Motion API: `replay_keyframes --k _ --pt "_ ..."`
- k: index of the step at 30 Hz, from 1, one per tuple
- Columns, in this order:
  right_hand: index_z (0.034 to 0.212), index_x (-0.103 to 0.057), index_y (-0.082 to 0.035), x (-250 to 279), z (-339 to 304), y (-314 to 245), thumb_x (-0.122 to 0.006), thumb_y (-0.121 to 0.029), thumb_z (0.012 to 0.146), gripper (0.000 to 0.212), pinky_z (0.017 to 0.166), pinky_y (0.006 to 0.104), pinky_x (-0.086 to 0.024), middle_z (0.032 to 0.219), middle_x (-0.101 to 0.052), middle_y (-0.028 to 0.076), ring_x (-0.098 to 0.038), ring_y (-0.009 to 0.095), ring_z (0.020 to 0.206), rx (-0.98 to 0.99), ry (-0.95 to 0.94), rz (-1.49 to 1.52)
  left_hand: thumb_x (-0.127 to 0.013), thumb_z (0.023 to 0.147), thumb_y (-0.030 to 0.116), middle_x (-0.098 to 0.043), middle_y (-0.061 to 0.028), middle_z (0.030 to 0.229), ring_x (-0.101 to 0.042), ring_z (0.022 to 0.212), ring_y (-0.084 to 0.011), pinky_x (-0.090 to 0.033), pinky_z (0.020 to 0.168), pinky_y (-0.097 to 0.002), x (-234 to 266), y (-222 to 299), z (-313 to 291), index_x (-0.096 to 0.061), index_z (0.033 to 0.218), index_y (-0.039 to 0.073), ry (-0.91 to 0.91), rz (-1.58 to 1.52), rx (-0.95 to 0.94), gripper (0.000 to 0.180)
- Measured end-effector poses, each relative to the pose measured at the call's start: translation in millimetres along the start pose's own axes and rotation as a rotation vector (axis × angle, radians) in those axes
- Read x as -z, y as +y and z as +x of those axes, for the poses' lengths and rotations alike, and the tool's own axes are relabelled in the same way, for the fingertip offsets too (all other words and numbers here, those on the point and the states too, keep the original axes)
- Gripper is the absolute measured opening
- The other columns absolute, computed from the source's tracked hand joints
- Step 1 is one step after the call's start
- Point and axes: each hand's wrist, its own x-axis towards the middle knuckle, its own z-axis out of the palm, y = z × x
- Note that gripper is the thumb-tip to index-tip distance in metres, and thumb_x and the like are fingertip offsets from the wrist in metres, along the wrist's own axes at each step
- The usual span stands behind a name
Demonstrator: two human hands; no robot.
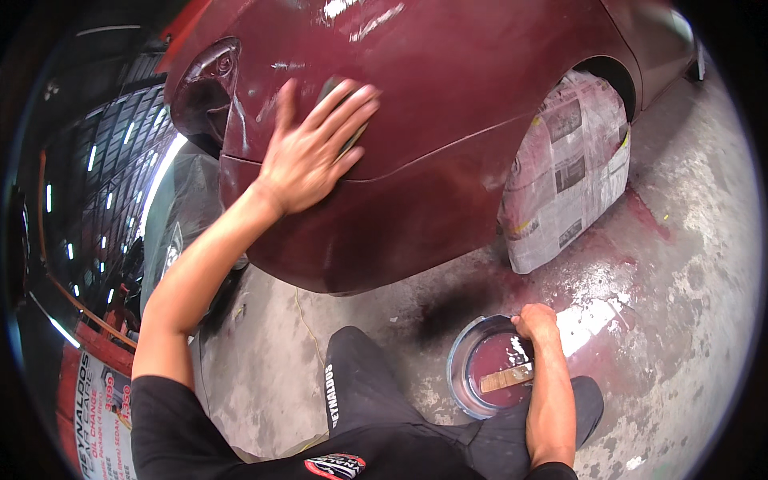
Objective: The person is polishing a maroon car bumper. They use a yellow sponge to apply a liquid from a bucket to the bumper's surface, then switch to a sanding block to rub the surface. Finally, they use a grey cloth to wipe the bumper clean.
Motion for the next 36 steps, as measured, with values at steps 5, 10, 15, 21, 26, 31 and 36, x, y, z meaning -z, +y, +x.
replay_keyframes --k 5,10,15,21,26,31,36 --pt "0.114 -0.079 0.000 -0.7 -10.4 -47.8 -0.066 -0.056 0.099 0.059 0.101 0.0472 -0.056 0.118 -0.076 0.024 -0.072 0.039 0.117 0.055 -0.060 -0.060 -0.042 0.112 0.041 -0.035 0.0058 0.173 -0.024 0.162 -0.0143 0.002 0.128 -0.0676 -25.2 13.8 79.7 -0.040 0.165 0.018 0.149 0.122 -0.040 0.057" --pt "0.116 -0.078 0.000 7.1 -12.4 -34.9 -0.066 -0.059 0.098 0.063 0.102 0.0465 -0.056 0.119 -0.076 0.024 -0.072 0.038 0.117 -0.007 -0.085 -0.117 -0.060 0.103 0.037 -0.035 0.0058 0.173 -0.025 0.161 -0.0140 0.004 0.128 -0.0710 -20.2 17.7 -16.6 -0.043 0.163 0.019 0.039 -0.095 -0.084 0.065" --pt "0.118 -0.078 0.000 9.8 -16.0 -38.3 -0.065 -0.059 0.099 0.063 0.103 0.0453 -0.056 0.122 -0.076 0.021 -0.071 0.035 0.120 -0.028 -0.081 -0.124 -0.061 0.103 0.037 -0.035 0.0065 0.172 -0.024 0.162 -0.0140 0.004 0.127 -0.0725 -16.0 24.8 -71.7 -0.045 0.162 0.018 -0.048 -0.127 -0.049 0.065" --pt "0.118 -0.078 -0.002 0.3 -11.8 -64.3 -0.064 -0.058 0.099 0.061 0.103 0.0454 -0.056 0.122 -0.076 0.020 -0.071 0.036 0.120 0.014 -0.096 -0.147 -0.052 0.108 0.038 -0.041 0.0055 0.168 -0.028 0.160 -0.0145 -0.001 0.127 -0.0728 -43.7 67.8 34.4 -0.050 0.158 0.016 0.098 0.025 -0.095 0.055" --pt "0.120 -0.079 -0.004 10.5 -16.3 -49.5 -0.063 -0.059 0.100 0.061 0.103 0.0457 -0.055 0.123 -0.076 0.021 -0.071 0.036 0.120 0.000 -0.130 -0.154 -0.060 0.104 0.031 -0.039 0.0041 0.171 -0.028 0.161 -0.0172 0.002 0.126 -0.0727 -29.4 64.1 -28.7 -0.047 0.160 0.015 -0.008 -0.212 -0.088 0.060" --pt "0.118 -0.080 -0.005 6.9 -6.5 -47.7 -0.063 -0.060 0.099 0.060 0.101 0.0461 -0.056 0.121 -0.077 0.017 -0.072 0.036 0.119 -0.012 -0.138 -0.150 -0.063 0.102 0.032 -0.037 0.0034 0.172 -0.025 0.162 -0.0182 0.006 0.124 -0.0746 -19.9 56.2 -100.7 -0.045 0.162 0.015 -0.159 -0.215 -0.032 0.065" --pt "0.118 -0.080 -0.005 6.3 -10.7 -63.6 -0.064 -0.060 0.099 0.060 0.101 0.0455 -0.056 0.120 -0.077 0.017 -0.072 0.036 0.118 0.001 -0.152 -0.147 -0.060 0.104 0.032 -0.045 0.0018 0.167 -0.031 0.159 -0.0182 0.003 0.125 -0.0756 -45.5 92.0 5.6 -0.051 0.157 0.014 0.075 -0.198 -0.021 0.056"
